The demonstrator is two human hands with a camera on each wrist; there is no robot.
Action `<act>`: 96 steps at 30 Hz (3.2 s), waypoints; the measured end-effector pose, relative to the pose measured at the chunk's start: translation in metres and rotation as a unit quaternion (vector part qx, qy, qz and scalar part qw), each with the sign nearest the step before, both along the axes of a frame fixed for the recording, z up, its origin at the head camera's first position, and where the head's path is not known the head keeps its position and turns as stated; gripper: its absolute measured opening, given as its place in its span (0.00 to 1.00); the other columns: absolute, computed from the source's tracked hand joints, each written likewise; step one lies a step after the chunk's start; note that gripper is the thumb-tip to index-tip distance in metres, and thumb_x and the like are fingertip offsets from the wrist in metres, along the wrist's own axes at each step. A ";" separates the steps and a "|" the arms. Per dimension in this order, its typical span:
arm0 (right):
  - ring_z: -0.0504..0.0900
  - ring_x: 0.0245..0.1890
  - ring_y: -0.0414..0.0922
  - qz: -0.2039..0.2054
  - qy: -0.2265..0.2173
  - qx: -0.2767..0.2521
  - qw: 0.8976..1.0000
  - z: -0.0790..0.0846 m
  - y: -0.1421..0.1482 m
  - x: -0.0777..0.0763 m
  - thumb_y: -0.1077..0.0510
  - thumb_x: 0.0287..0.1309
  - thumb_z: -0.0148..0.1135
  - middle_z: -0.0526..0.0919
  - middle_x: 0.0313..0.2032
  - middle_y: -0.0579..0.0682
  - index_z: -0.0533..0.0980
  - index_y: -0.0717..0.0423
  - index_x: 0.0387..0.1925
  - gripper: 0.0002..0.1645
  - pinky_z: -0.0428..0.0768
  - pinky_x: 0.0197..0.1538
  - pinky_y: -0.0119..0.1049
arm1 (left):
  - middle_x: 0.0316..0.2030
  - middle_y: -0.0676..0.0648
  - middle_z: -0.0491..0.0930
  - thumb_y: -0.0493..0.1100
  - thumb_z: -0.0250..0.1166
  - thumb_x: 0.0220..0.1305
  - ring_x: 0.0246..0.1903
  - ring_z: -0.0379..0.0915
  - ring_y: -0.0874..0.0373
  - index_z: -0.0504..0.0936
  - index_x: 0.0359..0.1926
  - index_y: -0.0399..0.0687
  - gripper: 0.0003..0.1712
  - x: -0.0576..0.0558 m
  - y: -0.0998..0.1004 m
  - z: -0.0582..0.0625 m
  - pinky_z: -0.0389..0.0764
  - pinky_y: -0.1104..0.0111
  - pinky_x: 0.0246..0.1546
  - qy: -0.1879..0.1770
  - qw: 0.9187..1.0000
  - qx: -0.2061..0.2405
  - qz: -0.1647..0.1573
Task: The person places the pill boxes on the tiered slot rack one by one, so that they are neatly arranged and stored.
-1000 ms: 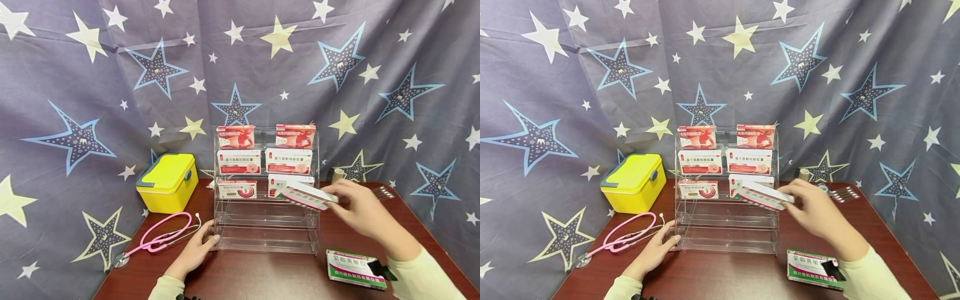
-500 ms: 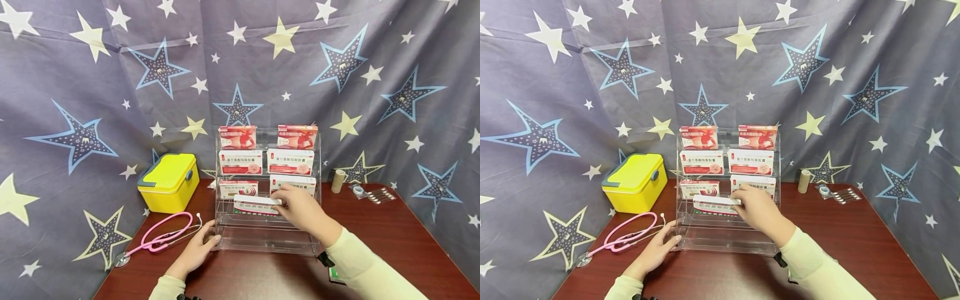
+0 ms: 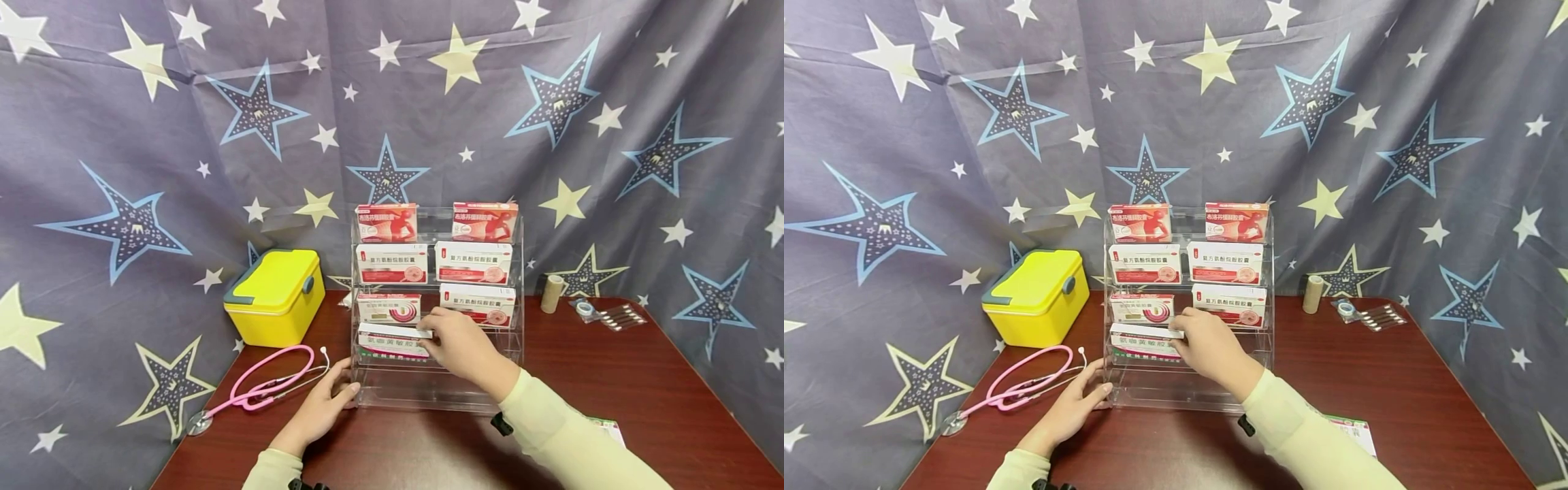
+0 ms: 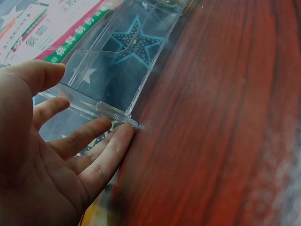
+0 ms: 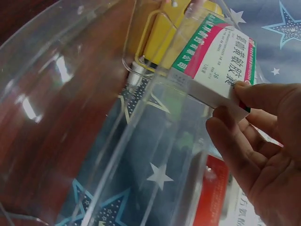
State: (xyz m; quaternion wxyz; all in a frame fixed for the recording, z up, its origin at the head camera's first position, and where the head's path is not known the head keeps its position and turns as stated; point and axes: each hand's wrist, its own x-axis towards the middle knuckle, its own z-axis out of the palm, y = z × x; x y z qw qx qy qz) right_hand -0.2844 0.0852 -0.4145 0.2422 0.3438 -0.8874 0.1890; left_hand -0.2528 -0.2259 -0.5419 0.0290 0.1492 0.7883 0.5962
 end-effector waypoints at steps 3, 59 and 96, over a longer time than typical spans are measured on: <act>0.76 0.30 0.36 0.001 0.004 0.000 1.000 -0.004 -0.002 -0.003 0.55 0.57 0.80 0.81 0.34 0.40 0.87 0.50 0.40 0.10 0.80 0.33 0.34 | 0.59 0.31 0.74 0.42 0.60 0.79 0.54 0.79 0.41 0.65 0.76 0.46 0.29 0.000 0.000 0.000 0.87 0.59 0.49 0.001 1.000 -0.001 0.001; 0.80 0.30 0.33 -0.056 -0.014 -0.117 0.991 -0.023 0.151 0.062 0.63 0.47 0.84 0.82 0.33 0.34 0.85 0.42 0.36 0.17 0.80 0.34 0.28 | 0.59 0.30 0.74 0.41 0.61 0.79 0.53 0.80 0.40 0.65 0.76 0.46 0.30 0.002 0.000 0.001 0.88 0.58 0.48 0.012 1.000 0.012 -0.011; 0.76 0.27 0.39 0.025 -0.408 -0.129 0.903 -0.103 0.307 0.090 0.60 0.53 0.80 0.82 0.31 0.43 0.79 0.60 0.48 0.23 0.77 0.26 0.34 | 0.59 0.30 0.74 0.41 0.62 0.78 0.53 0.80 0.40 0.66 0.75 0.47 0.29 0.002 -0.001 -0.003 0.88 0.60 0.47 0.011 1.000 0.017 -0.006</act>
